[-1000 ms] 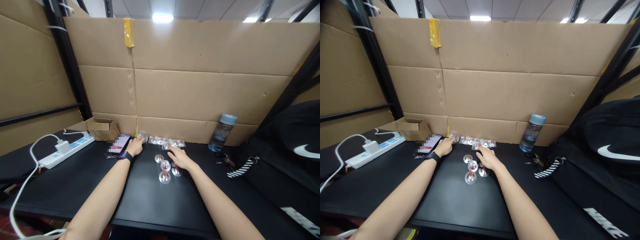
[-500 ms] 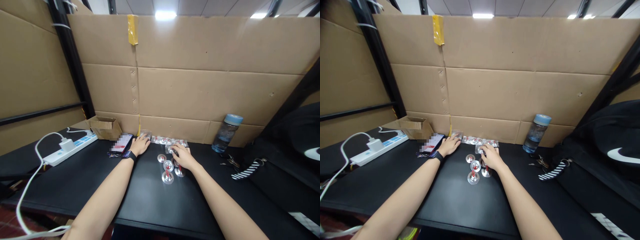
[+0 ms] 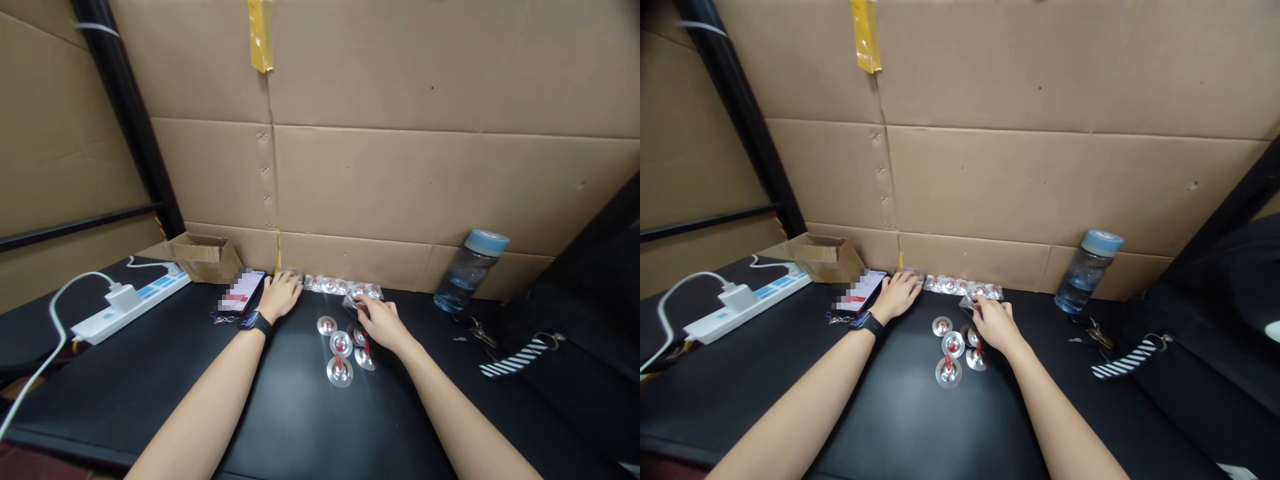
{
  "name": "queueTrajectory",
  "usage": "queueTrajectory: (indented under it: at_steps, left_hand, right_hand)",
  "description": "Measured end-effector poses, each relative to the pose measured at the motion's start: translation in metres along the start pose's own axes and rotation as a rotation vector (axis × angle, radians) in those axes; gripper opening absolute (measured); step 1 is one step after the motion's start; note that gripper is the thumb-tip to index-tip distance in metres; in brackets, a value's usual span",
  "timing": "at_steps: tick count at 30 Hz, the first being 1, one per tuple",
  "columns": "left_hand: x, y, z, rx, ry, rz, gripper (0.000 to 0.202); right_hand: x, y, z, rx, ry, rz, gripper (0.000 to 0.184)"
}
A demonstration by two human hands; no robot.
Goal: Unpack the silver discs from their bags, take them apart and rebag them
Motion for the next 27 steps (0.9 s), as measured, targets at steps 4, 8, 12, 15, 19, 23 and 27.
queueTrajectory:
  at_steps: [4,8,12,15,19,23,27]
  left_hand:
    - [-0.019,0.011,0.001,-0.012,-0.066,-0.023,0.03]
    - [-0.061,0.023,-0.005,-0.001,-0.232,-0.261,0.029]
    - [-0.1,0.033,-0.017,0.001,-0.273,-0.685,0.035]
    - [-0.115,0.036,-0.024,0.08,-0.306,-0.872,0.041]
    - [-0.114,0.036,-0.026,0.166,-0.358,-0.947,0.06]
    - [-0.11,0.032,-0.027,0.28,-0.325,-0.954,0.065]
    - [-0.111,0.033,-0.028,0.303,-0.345,-0.89,0.061]
  right_hand:
    - [-0.002,0.001,0.0,-0.032,-0.03,-0.017,0.03]
    - [0.0,0.003,0.001,-0.091,0.003,0.059,0.021]
    - [0.018,0.016,-0.002,-0.144,0.119,0.359,0.028]
    - [0.034,0.028,-0.008,-0.103,0.202,0.474,0.028]
    - [0.038,0.038,-0.014,-0.079,0.174,0.551,0.017]
    - [0.035,0.038,-0.014,-0.07,0.152,0.652,0.021]
    - [0.032,0.038,-0.013,-0.075,0.157,0.639,0.029]
Point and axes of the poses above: each hand's wrist, its own z-axis towards the middle knuckle, its own y-axis out of the back of the hand, x = y × z, the point moved 4 cm from there along z, towards the middle knuckle, and after that the axes turned 1 degree about -z, right-handed, at the moved point
